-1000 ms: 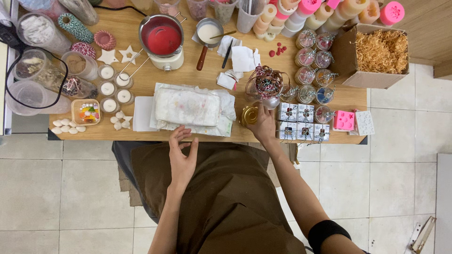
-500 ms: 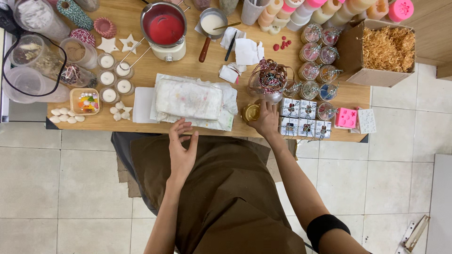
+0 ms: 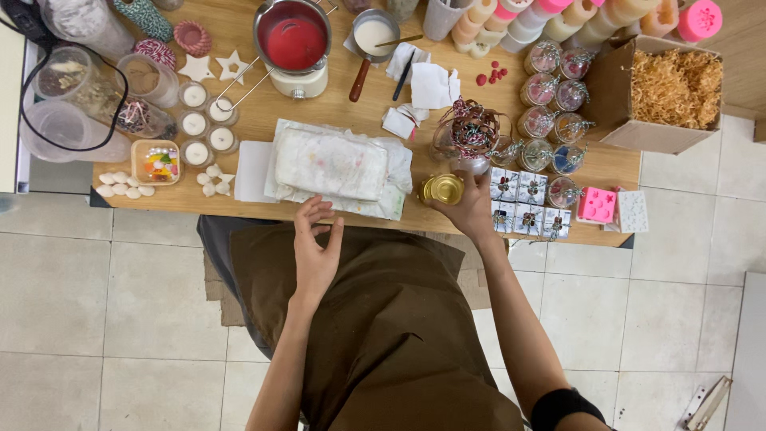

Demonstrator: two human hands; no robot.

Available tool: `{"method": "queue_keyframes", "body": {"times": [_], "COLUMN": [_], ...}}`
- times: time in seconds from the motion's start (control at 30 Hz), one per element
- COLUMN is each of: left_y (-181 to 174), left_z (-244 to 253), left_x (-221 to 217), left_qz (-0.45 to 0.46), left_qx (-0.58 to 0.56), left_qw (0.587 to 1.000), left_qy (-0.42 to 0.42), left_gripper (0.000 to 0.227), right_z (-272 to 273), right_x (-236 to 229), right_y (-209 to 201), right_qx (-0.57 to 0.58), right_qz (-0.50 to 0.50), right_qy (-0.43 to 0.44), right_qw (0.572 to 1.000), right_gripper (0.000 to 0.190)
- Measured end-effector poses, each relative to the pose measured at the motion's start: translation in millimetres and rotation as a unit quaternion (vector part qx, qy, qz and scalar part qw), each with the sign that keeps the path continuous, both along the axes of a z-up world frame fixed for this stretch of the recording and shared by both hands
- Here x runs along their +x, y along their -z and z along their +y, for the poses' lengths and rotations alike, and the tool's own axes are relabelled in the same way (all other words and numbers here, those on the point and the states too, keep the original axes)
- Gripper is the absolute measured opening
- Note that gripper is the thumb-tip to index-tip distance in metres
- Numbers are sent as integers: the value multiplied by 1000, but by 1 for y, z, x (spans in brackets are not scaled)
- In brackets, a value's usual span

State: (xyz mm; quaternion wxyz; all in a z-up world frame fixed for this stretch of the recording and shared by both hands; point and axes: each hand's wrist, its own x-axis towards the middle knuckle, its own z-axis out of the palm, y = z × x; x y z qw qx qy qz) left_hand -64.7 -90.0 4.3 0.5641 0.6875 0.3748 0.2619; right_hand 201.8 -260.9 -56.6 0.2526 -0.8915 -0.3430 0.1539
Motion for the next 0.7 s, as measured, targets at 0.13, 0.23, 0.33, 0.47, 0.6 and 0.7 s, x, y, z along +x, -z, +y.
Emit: {"method": "queue_keyframes", "body": {"times": [0.13,0.23,0.33,0.47,0.6,0.7], "left_y": [3,4,2,-2,-3,-3], "left_z": [0,-2,-1,1,2,1], "left_x": [3,3,3,-2,-6,-8], "left_qz": [-6,-2,-6,-4,19,6], "left_qx": [-7,-11,-9,-4,-3,-8], "left_qw": [1000,1000,1000,999,999,998], "left_qy": [-13,-17,-26,-40,-49,-57], "left_gripper": [50,50,49,47,47,46], "right_z": [26,57,97,140,163,169], "right_x": [-24,-42,-42,-39,-36,-31], "right_y": [-72,-116,-132,-122,-100,-97], "right_qx": [43,77,94,-13,34,34], "right_qz": [142,155,115,29,-143,-118], "right_qy": [-130,-231,-305,-366,-447,-447], "right_qw": [980,958,941,930,882,886], "right_gripper": [79,85,83,81,77,89]}}
